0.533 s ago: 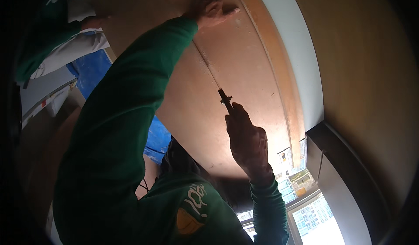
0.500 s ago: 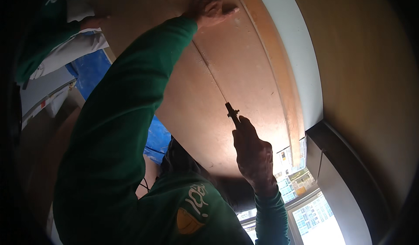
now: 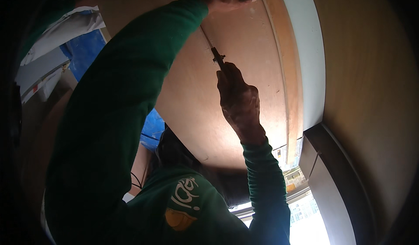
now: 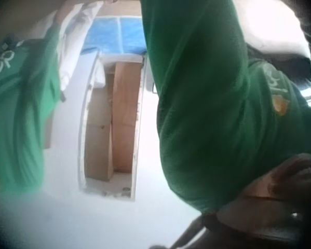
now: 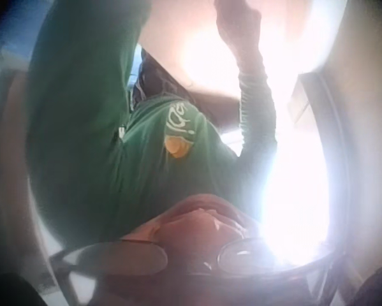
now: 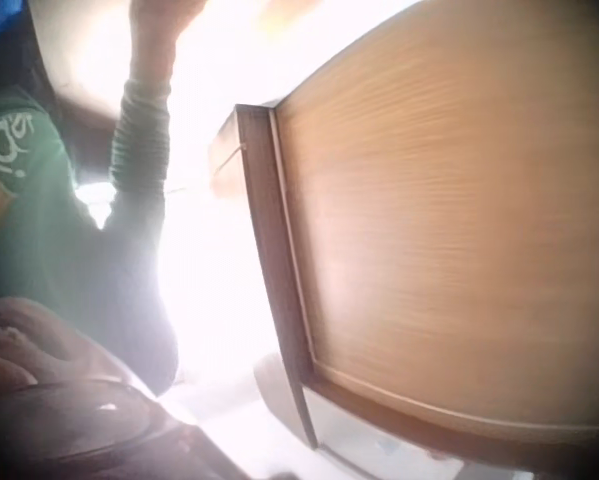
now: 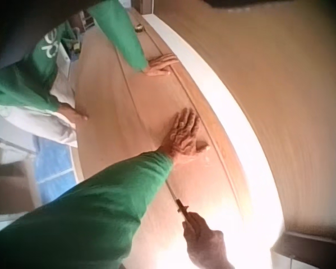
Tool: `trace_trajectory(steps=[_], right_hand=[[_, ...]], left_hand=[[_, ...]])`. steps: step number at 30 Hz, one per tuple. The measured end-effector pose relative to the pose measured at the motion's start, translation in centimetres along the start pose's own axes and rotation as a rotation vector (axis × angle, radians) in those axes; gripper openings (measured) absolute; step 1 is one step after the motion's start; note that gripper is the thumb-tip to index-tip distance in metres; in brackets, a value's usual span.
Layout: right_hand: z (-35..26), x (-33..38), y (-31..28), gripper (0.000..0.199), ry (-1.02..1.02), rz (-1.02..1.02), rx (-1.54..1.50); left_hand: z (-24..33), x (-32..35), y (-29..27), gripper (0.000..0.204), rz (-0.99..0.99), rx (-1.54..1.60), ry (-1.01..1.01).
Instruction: The person uses a hand saw to cut a line across a large wooden board while another person assists by holding the board steady on the floor.
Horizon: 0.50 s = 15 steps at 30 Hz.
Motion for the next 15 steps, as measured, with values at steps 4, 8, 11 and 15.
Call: trace_trajectory(steps=[4, 8, 11, 15], right_hand=[[-0.7, 5.2, -3.3, 0.027, 0.265, -0.13, -0.127], [-2.5, 18.8, -12.0, 0.039, 0.574, -0.27, -0.071], [-4.1, 21.2, -14.5, 0.039, 0.617, -0.27, -0.077], [-1.2, 15.5, -7.5, 0.03, 0.4, -0.136, 0.003]], left_hand=[[-0.5, 0.6, 0.3, 0.109, -0.1, -0.001, -0.027], [0.7, 0.5, -1.0, 0.11, -0.014, -0.019, -0.003], [0.8, 0.7, -0.8, 0.11, -0.057, -0.061, -0.001], [0.9, 0.3, -0.9, 0.112, -0.042, -0.073, 0.007]])
Point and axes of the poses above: each hand's wrist, its own x-axis away from the middle knuckle, its own y-axis out of the palm, z = x × y, the point moved 7 cm from there along -x, towards the middle knuckle, and after that the axes turned 8 degrees about y, right-handed, at the moved point
